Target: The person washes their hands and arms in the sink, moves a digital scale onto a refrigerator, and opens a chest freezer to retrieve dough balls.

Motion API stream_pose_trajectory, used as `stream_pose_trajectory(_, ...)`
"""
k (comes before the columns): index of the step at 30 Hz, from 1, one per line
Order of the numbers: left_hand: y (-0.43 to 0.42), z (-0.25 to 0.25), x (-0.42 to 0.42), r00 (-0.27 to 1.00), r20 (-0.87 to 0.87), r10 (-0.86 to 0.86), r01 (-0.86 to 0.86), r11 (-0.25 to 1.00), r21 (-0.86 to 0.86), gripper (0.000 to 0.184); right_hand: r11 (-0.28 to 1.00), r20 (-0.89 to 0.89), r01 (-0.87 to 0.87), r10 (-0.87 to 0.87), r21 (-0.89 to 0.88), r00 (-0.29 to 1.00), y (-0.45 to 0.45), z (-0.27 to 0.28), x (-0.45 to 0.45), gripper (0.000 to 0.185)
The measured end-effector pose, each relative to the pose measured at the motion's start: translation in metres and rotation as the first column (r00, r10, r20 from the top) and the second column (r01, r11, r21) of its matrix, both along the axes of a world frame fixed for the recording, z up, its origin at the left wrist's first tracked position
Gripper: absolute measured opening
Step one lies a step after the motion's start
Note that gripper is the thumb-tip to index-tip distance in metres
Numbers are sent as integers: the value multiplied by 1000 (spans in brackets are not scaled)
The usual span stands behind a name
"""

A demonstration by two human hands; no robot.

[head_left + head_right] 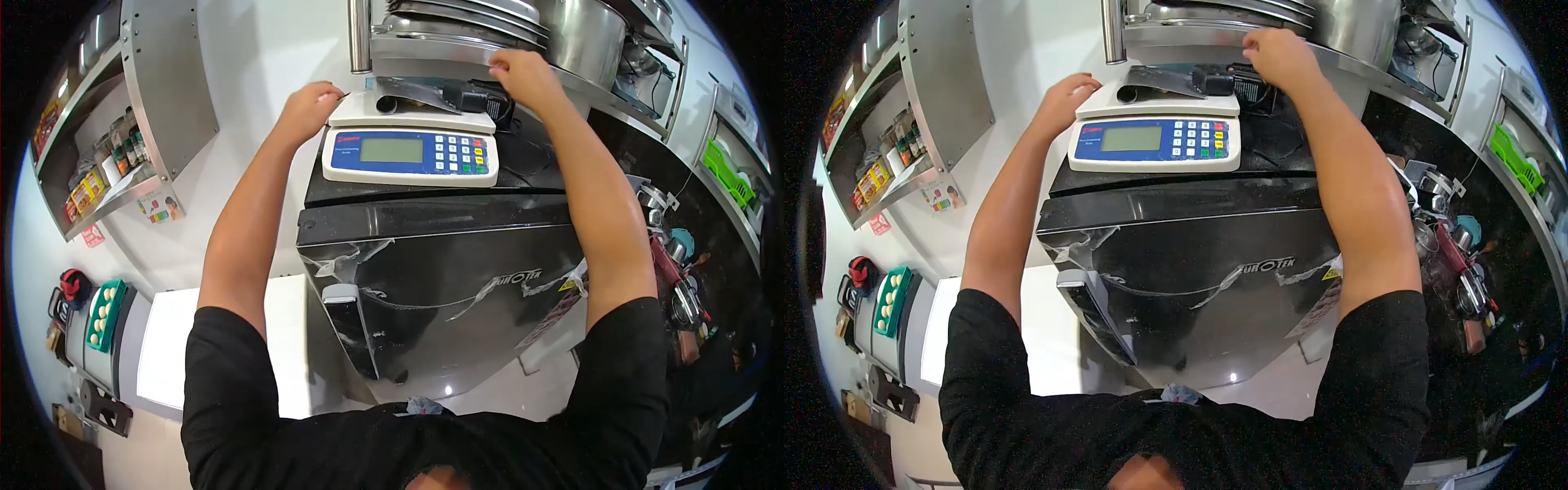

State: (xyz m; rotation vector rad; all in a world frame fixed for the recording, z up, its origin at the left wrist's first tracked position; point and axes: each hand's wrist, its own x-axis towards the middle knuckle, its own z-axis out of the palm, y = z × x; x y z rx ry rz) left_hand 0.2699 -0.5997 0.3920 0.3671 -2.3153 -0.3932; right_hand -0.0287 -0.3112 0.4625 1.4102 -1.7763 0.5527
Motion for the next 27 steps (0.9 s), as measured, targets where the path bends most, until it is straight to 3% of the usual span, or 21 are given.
stream_pose_trajectory(2,23,-15,17,967,-253,1,-35,991,-130,29,984,24,-99,104,-146,994,8,3,8,25)
stream_pose_trajectory(3,31,-17,24,928,-373,-9,-67,980,-189,27,985,35,-102,108,-138,994,10,8,10,25)
stream_pose_trajectory(5,45,-20,41,927,-375,-7,-94,964,-249,26,927,129,-231,279,-297,952,15,15,17,22)
stream_pose_trajectory(6,52,-23,53,921,-389,-13,-122,940,-319,25,931,151,-232,282,-280,948,17,14,27,22)
stream_pose_trajectory(8,62,-24,86,919,-394,-5,-157,912,-379,23,824,-102,-349,341,-446,935,20,16,71,18)
stream_pose_trajectory(9,67,-23,106,929,-370,-23,-157,879,-449,22,827,-88,-354,353,-437,932,23,15,104,18)
stream_pose_trajectory(11,75,-25,148,946,-318,-57,-147,799,-583,21,748,184,-479,607,-460,773,35,5,174,14)
stream_pose_trajectory(12,78,-29,170,951,-309,-32,-157,808,-568,21,745,197,-529,636,-406,746,41,2,208,13)
stream_pose_trajectory(14,82,-45,220,959,-262,-110,-1,921,-389,18,722,247,-602,686,-341,684,43,-23,274,12)
stream_pose_trajectory(17,82,-98,297,971,-214,-106,78,987,-137,18,769,33,-639,638,25,769,51,-71,370,16)
stream_pose_trajectory(20,87,-176,369,983,-169,-66,102,972,211,21,529,401,-842,753,104,522,27,-170,460,14)
stream_pose_trajectory(21,89,-214,394,986,-160,-46,98,939,330,23,460,546,-885,726,65,418,11,-221,480,14)
stream_pose_trajectory(22,93,-250,425,985,-169,-16,98,866,491,24,536,783,-842,493,70,379,-9,-276,503,15)
stream_pose_trajectory(23,99,-285,452,983,-183,20,102,770,630,25,649,839,-758,376,63,392,-38,-355,514,21)
stream_pose_trajectory(24,104,-323,478,974,-201,100,80,681,728,28,782,684,-620,420,62,597,-63,-447,518,31)
stream_pose_trajectory(25,112,-362,509,965,-198,174,64,575,816,31,822,790,-474,50,314,611,-66,-539,519,38)
stream_pose_trajectory(26,124,-395,533,968,-154,198,33,507,862,31,794,912,-463,-276,394,304,-66,-612,518,40)
stream_pose_trajectory(27,136,-418,556,969,-111,221,3,440,898,31,746,833,-481,-551,462,-54,-66,-651,520,44)
